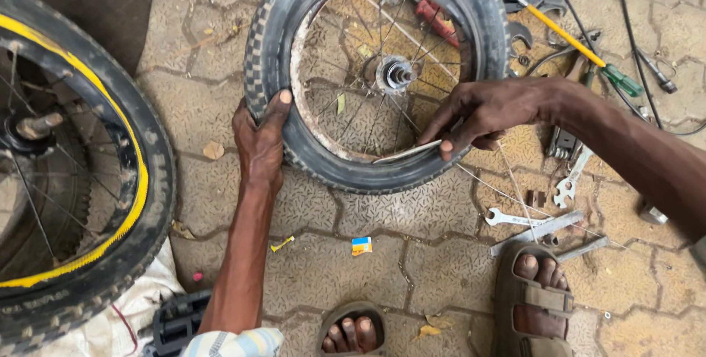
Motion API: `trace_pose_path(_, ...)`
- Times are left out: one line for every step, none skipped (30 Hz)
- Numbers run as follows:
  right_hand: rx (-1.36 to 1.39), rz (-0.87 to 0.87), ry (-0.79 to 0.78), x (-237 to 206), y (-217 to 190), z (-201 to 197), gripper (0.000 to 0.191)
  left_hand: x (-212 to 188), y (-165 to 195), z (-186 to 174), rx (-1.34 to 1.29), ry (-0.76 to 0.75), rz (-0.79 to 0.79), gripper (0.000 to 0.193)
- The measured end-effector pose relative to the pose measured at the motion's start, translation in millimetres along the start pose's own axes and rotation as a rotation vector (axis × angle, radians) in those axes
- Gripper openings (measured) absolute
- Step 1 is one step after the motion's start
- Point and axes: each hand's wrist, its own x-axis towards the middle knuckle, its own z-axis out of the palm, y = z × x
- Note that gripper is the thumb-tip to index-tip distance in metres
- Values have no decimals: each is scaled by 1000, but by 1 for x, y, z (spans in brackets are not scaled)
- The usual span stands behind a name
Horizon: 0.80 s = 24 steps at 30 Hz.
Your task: The person removes a bicycle tire from its rim using a tire lever and hands, then re-seats the tire bead onto the rim. The person works on a single wheel placed on a paved floor surrounded by tools.
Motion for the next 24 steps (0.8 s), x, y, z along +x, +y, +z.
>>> trace_pose_path(-11, 37, 1, 3, -1, -1, 49, -1, 0, 2, 4, 21, 9, 42)
trace_pose_path(-45, 9, -11, 7, -3, -2, 49, -2, 0, 3, 4, 35, 28, 40)
trace_pose_path(-82, -14, -17, 9, -6, -4, 48, -1, -1, 6, -2, 45, 51, 37)
trace_pose_path(-113, -40, -26, 10, -12, -6, 48, 0, -2, 8, 28, 73, 29, 35)
trace_pose_path(-114, 0, -43, 11, -19, -5, 46, 0, -2, 10, 67, 102, 6, 33)
trace_pose_path(-115, 36, -60, 10, -29, -5, 44, 0, -2, 11, 107, 134, -15, 31)
trace_pose_path(-115, 70, -82, 9, -41, -2, 41, 0, -2, 12, 115, 134, 38, 30)
trace_pose_path(-101, 126, -17, 9, -53, 8, 46, 1, -2, 13, 123, 136, 86, 29)
trace_pose_path(-90, 186, 45, 8, -62, 31, 52, -1, -2, 15, 127, 140, 129, 28)
trace_pose_path(-82, 248, 120, 2, -66, 58, 59, -1, -1, 15, 74, 133, 134, 29)
trace_pose_path(-175, 143, 240, 2, -69, 94, 61, -2, 0, 17, 16, 120, 138, 29)
trace_pose_path(-269, 39, 365, 3, -65, 125, 63, -2, 0, 18, -43, 101, 146, 30)
trace_pose_path(-182, 240, 324, 7, -57, 155, 66, -2, 1, 19, -1, 114, 128, 30)
trace_pose_path(-95, 438, 274, 14, -46, 187, 70, -2, 1, 20, 39, 131, 110, 30)
trace_pose_path(-71, 391, 374, 20, -30, 211, 63, -1, 2, 20, 84, 150, 91, 30)
trace_pose_path(-48, 343, 471, 33, -15, 229, 58, -2, 3, 20, 70, 132, 67, 31)
trace_pose_path(-25, 290, 567, 45, 1, 240, 54, -1, 3, 19, 59, 115, 44, 32)
trace_pose_path(-106, 186, 662, 56, 16, 247, 54, -1, 4, 19, 46, 103, 20, 33)
trace_pose_path(-186, 79, 753, 63, 28, 253, 53, -1, 6, 18, 65, 96, 38, 36)
trace_pose_path(-259, -29, 842, 70, 36, 257, 52, 0, 7, 17, 89, 86, 55, 39)
trace_pose_path(-296, -70, 869, 73, 41, 260, 56, 2, 9, 17, 114, 75, 66, 43)
trace_pose_path(-333, -107, 901, 73, 43, 258, 59, 4, 12, 17, 137, 64, 26, 45)
trace_pose_path(-374, -140, 940, 70, 43, 253, 63, 9, 15, 18, 154, 48, -9, 47)
trace_pose_path(-345, -85, 824, 65, 42, 245, 67, 16, 18, 18, 171, 34, -37, 48)
